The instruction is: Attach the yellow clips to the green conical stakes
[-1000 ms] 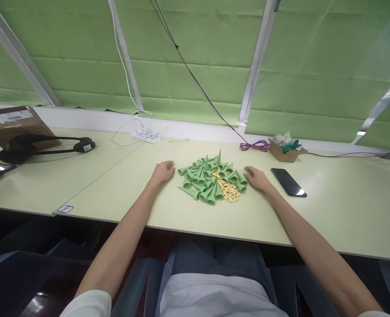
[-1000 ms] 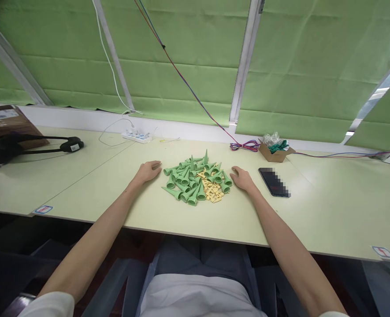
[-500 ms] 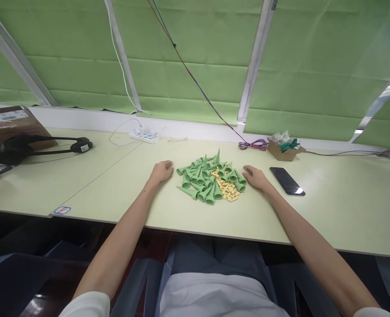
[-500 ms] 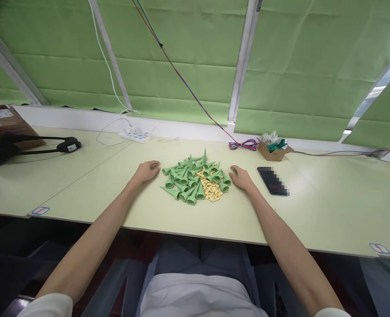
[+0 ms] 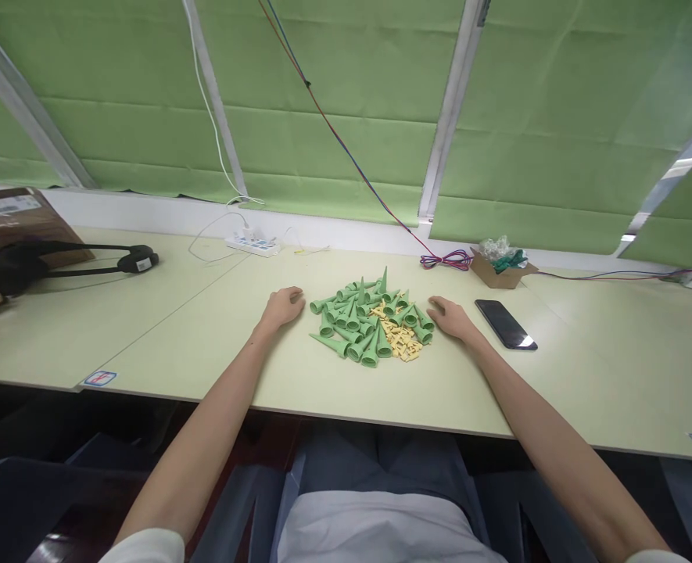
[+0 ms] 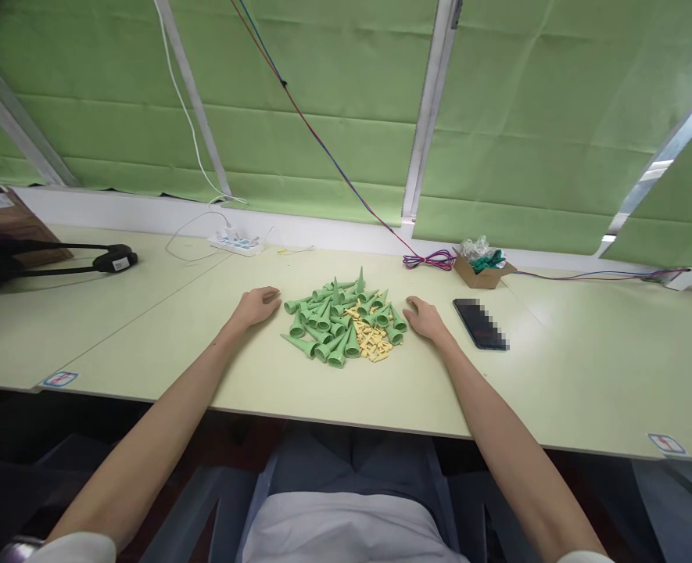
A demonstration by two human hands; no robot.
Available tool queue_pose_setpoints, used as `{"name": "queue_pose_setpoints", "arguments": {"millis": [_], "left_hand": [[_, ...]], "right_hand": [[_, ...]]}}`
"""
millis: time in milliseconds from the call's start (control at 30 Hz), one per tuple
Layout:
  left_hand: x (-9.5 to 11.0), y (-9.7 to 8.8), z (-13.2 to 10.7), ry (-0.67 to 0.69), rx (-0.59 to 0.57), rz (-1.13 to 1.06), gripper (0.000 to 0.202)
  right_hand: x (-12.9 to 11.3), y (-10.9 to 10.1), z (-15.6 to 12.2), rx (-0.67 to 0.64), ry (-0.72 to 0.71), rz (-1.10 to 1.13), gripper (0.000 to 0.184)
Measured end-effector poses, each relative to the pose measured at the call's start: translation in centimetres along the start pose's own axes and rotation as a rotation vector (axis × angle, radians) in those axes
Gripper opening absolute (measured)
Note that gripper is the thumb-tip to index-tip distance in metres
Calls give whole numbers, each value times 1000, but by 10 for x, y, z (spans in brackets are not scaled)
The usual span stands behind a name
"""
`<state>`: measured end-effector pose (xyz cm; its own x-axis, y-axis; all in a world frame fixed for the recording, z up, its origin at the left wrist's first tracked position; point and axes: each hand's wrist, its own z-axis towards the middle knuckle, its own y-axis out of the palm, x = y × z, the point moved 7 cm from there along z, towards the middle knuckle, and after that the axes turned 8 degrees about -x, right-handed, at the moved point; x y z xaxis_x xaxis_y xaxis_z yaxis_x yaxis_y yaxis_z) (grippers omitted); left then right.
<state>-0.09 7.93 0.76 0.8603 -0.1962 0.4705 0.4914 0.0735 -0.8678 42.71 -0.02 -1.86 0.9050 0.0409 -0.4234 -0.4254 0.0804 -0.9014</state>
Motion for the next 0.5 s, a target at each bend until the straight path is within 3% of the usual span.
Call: {"name": "queue_pose_setpoints", "arguments": {"millis": [133,267,367,500], "left_hand": [[6,-2,-2,14,27,-7,35],[26,-10,-10,55,83,-23,34],[57,-20,-19,146,148,-67,36],[114,-23,-23,343,117,-38,37]], "right_hand": [[-2,-1,-1,-5,10,-1,42],[-3,-1,-1,-1,18,4,42],[-3,-1,0,16,28,4,40],[-2,-1,2,43,37,17,40]]}}
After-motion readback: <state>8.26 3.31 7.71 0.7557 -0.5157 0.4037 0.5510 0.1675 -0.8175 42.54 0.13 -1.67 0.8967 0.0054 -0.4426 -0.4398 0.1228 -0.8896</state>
